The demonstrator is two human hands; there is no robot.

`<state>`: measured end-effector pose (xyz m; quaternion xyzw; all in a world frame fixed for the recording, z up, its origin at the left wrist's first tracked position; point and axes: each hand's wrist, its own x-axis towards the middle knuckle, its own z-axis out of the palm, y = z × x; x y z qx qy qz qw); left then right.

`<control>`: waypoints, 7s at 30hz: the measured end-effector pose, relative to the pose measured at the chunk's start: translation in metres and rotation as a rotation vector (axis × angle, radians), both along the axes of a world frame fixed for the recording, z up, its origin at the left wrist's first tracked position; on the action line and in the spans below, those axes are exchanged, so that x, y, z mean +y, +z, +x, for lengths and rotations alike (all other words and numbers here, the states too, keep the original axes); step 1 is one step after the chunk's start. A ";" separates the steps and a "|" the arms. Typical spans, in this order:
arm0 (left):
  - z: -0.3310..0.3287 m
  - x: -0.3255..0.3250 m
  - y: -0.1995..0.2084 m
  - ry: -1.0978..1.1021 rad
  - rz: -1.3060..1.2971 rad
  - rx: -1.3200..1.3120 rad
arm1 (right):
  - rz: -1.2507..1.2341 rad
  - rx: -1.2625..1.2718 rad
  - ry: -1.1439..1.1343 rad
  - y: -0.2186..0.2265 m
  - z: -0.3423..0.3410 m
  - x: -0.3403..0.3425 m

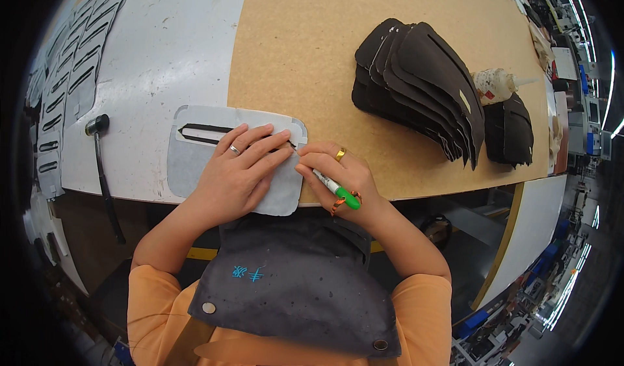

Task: Assembling leather components by applying adhesive and checking alignment.

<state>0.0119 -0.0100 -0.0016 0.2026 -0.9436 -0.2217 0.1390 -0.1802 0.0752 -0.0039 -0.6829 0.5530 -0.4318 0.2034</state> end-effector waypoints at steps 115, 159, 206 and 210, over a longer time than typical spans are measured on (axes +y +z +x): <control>0.002 0.009 -0.001 -0.090 0.106 0.059 | -0.048 0.023 -0.077 -0.002 0.004 0.042; -0.004 0.023 0.000 -0.016 -0.055 -0.110 | -0.045 0.445 -0.035 -0.011 0.013 0.038; 0.072 -0.053 -0.016 0.586 0.658 0.581 | 0.319 -0.430 -0.397 -0.003 0.000 -0.030; 0.073 -0.053 -0.014 0.581 0.644 0.567 | 0.311 -0.434 -0.365 -0.006 -0.001 -0.032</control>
